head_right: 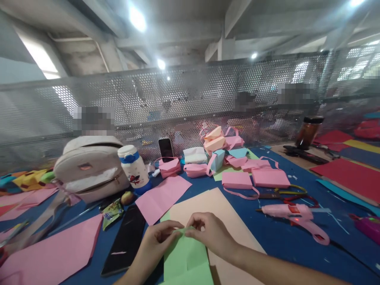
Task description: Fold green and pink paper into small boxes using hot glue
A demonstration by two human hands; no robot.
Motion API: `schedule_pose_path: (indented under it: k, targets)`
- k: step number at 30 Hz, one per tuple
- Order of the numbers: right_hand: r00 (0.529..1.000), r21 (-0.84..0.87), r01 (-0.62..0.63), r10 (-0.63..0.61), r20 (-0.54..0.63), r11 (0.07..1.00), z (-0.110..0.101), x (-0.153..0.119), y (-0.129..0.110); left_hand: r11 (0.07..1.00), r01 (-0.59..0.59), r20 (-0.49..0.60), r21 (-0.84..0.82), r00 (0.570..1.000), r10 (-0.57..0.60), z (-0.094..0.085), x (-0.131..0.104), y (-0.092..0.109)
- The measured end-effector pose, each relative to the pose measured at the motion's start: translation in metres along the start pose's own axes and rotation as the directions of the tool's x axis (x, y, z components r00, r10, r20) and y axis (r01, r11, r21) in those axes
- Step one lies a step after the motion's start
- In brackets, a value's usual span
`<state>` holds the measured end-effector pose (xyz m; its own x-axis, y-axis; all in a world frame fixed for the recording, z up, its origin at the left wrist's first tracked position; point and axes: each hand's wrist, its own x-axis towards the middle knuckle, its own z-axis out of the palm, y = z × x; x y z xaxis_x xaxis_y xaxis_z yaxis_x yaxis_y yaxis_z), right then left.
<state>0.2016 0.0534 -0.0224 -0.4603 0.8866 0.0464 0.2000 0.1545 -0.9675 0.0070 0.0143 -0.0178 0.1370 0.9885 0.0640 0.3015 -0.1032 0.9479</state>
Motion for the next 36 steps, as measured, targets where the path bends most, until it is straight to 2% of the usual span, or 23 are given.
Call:
schedule_pose_path:
  k: [6, 16, 23, 28, 36]
  targets:
    - [1.000, -0.007, 0.028, -0.028, -0.003, 1.000, 0.002, 0.001, 0.002, 0.999, -0.039, -0.012, -0.016, 0.999, 0.039, -0.001, -0.001, -0.001]
    - [0.998, -0.054, 0.048, -0.049, -0.033, 0.997, 0.003, -0.002, -0.007, 0.996, 0.052, 0.011, -0.079, 0.999, -0.052, 0.004, 0.012, 0.008]
    - [0.997, -0.058, 0.066, -0.069, -0.043, 0.996, -0.002, -0.003, -0.008, 0.991, 0.038, 0.009, -0.126, 0.999, -0.037, 0.005, 0.010, 0.016]
    - [0.996, -0.053, 0.048, -0.051, -0.066, 0.997, -0.003, -0.003, -0.003, 0.992, 0.055, 0.051, -0.116, 0.997, -0.049, 0.005, 0.008, 0.017]
    - [1.000, -0.062, 0.026, -0.025, 0.013, 0.998, -0.011, -0.005, -0.013, 0.993, 0.072, 0.022, -0.091, 0.997, -0.070, 0.002, 0.007, 0.011]
